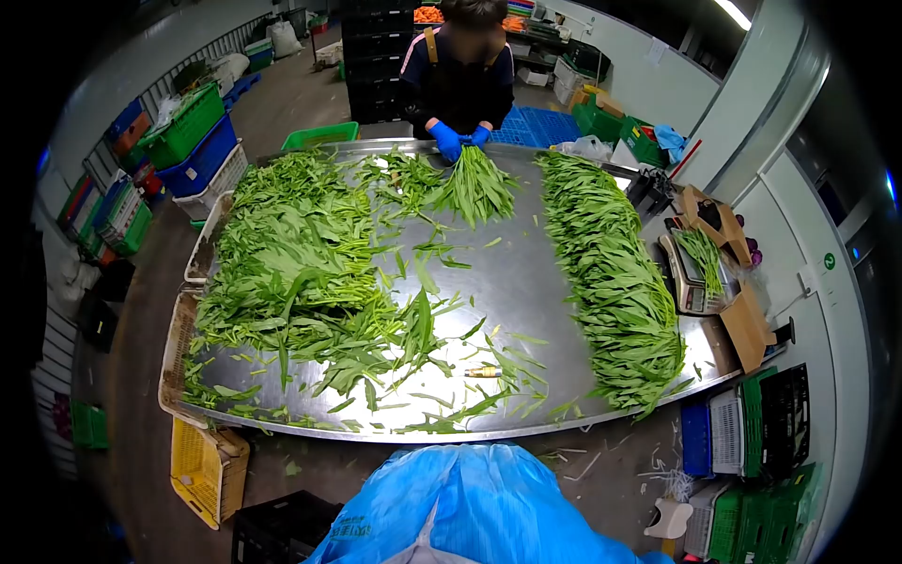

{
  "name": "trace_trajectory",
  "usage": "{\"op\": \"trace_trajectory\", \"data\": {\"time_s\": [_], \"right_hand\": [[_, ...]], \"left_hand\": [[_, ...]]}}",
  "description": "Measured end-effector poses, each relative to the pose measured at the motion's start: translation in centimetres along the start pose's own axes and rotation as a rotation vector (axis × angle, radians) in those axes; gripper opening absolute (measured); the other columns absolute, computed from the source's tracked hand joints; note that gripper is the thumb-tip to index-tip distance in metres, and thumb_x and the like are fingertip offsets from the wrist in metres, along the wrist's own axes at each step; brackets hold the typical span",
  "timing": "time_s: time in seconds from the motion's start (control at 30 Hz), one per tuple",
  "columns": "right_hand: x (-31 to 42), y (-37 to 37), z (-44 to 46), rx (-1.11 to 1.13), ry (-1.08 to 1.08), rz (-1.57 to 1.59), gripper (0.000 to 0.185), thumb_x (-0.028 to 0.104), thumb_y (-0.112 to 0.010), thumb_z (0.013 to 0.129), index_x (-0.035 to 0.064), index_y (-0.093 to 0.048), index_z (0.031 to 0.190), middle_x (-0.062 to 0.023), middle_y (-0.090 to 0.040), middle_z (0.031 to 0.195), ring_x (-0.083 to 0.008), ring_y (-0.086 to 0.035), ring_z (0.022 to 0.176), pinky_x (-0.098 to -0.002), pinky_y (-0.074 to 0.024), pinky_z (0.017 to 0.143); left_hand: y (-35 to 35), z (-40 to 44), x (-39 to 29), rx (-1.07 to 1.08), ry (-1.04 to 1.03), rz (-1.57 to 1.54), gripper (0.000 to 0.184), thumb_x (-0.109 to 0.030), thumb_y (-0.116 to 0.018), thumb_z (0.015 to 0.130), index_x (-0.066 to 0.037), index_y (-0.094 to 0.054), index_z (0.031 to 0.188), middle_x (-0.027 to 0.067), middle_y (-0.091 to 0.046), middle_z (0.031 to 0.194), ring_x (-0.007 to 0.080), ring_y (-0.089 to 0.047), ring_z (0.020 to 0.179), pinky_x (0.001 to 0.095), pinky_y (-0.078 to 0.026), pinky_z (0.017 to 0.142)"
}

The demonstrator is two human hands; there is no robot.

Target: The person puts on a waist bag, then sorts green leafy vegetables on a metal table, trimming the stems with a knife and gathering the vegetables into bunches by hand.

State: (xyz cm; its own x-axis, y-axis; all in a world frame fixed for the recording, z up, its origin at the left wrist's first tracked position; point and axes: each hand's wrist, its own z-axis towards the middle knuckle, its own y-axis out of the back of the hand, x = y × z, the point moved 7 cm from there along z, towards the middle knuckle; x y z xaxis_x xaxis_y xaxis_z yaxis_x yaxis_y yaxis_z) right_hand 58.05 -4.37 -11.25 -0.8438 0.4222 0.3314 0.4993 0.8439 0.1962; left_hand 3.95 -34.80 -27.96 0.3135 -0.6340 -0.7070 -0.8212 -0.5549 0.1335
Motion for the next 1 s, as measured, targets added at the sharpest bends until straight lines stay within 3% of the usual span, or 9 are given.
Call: {"op": "trace_trajectory", "data": {"time_s": [0.23, 0.4, 0.43, 0.5, 0.57, 0.63, 0.7, 0.8, 1.0], "right_hand": [[-2.2, -1.1, 0.2, 0.082, 0.041, 0.181, 0.036, 0.037, -0.052, 0.094, 0.0017, -0.06, 0.1, -0.0131, -0.062, 0.072, -0.0237, -0.054, 0.055, -0.0372, -0.0443, 0.056], [7.2, 0.5, 1.5, 0.399, 0.266, 1.257, 0.037, 0.039, -0.045, 0.098, 0.004, -0.057, 0.103, -0.0107, -0.055, 0.064, -0.0201, -0.046, 0.047, -0.0342, -0.039, 0.05], [11.7, 1.1, 1.3, 0.412, 0.549, 1.198, 0.038, 0.04, -0.043, 0.099, 0.0044, -0.056, 0.103, -0.0092, -0.051, 0.06, -0.0177, -0.042, 0.043, -0.0327, -0.0359, 0.048], [15.6, -1.4, 1.7, 0.237, 0.485, 1.072, 0.029, 0.032, -0.051, 0.098, 0.0056, -0.061, 0.094, -0.0035, -0.053, 0.063, -0.0143, -0.043, 0.047, -0.0303, -0.0357, 0.05], [19.0, -4.3, 1.8, -0.093, 0.529, 0.529, 0.03, 0.03, -0.057, 0.095, 0.0012, -0.063, 0.1, -0.0014, -0.053, 0.065, -0.0107, -0.043, 0.053, -0.0262, -0.0329, 0.053], [20.2, -5.9, 3.1, 0.008, 0.573, 0.606, 0.029, 0.027, -0.058, 0.093, -0.0006, -0.064, 0.1, 0.0003, -0.054, 0.067, -0.0094, -0.046, 0.061, -0.0243, -0.0336, 0.057], [20.3, -4.9, 3.7, -0.063, 0.531, 0.66, 0.025, 0.021, -0.052, 0.095, -0.0017, -0.062, 0.098, -0.0015, -0.051, 0.063, -0.0077, -0.04, 0.05, -0.0233, -0.0294, 0.048], [20.7, -4.9, 5.5, 0.008, 0.434, 0.869, 0.028, 0.025, -0.053, 0.096, -0.0015, -0.061, 0.097, -0.0012, -0.048, 0.059, -0.0075, -0.037, 0.046, -0.0232, -0.0263, 0.045], [24.9, -6.0, 7.7, -0.065, 0.559, 0.638, 0.025, 0.025, -0.056, 0.097, 0.0024, -0.058, 0.088, 0.0019, -0.044, 0.057, -0.0082, -0.033, 0.044, -0.0261, -0.0243, 0.042]], "left_hand": [[0.2, -4.0, 2.3, -0.075, 0.052, -0.121, 0.016, -0.015, -0.058, 0.081, -0.008, -0.062, 0.095, 0.0065, -0.061, 0.086, 0.0222, -0.059, 0.076, 0.0322, -0.047, 0.07], [0.1, -7.9, 3.7, -0.132, 0.089, -0.239, 0.016, -0.014, -0.059, 0.081, -0.008, -0.061, 0.095, 0.0056, -0.06, 0.085, 0.0208, -0.058, 0.075, 0.0307, -0.046, 0.069], [0.1, -8.5, 4.0, -0.137, 0.09, -0.271, 0.016, -0.013, -0.059, 0.081, -0.008, -0.061, 0.095, 0.0054, -0.06, 0.085, 0.0205, -0.058, 0.075, 0.0304, -0.046, 0.068], [0.4, -9.9, 3.9, -0.155, 0.089, -0.335, 0.016, -0.012, -0.059, 0.08, -0.008, -0.061, 0.095, 0.0051, -0.06, 0.084, 0.02, -0.058, 0.074, 0.0299, -0.046, 0.068], [0.5, -11.1, 3.1, -0.158, 0.049, -0.436, 0.016, -0.012, -0.059, 0.08, -0.007, -0.06, 0.095, 0.0047, -0.06, 0.084, 0.0195, -0.058, 0.074, 0.0293, -0.046, 0.068], [1.2, -12.4, 0.6, -0.209, -0.076, -0.609, 0.016, -0.011, -0.059, 0.08, -0.007, -0.06, 0.095, 0.0044, -0.059, 0.083, 0.0189, -0.058, 0.074, 0.0287, -0.046, 0.067], [1.9, -13.7, -5.9, -0.33, -0.297, -0.836, 0.02, 0.001, -0.058, 0.076, -0.01, -0.051, 0.091, -0.0004, -0.045, 0.072, 0.0108, -0.045, 0.062, 0.0229, -0.038, 0.059], [5.2, -13.9, -11.4, -0.514, -0.458, -0.822, 0.024, 0.001, -0.059, 0.079, -0.01, -0.051, 0.098, -0.0015, -0.047, 0.076, 0.0063, -0.039, 0.056, 0.0224, -0.035, 0.055], [-2.4, -10.6, -19.3, -0.281, -0.425, -0.766, 0.026, -0.002, -0.056, 0.091, -0.01, -0.05, 0.115, -0.0022, -0.044, 0.072, 0.006, -0.036, 0.051, 0.0217, -0.03, 0.049]]}}
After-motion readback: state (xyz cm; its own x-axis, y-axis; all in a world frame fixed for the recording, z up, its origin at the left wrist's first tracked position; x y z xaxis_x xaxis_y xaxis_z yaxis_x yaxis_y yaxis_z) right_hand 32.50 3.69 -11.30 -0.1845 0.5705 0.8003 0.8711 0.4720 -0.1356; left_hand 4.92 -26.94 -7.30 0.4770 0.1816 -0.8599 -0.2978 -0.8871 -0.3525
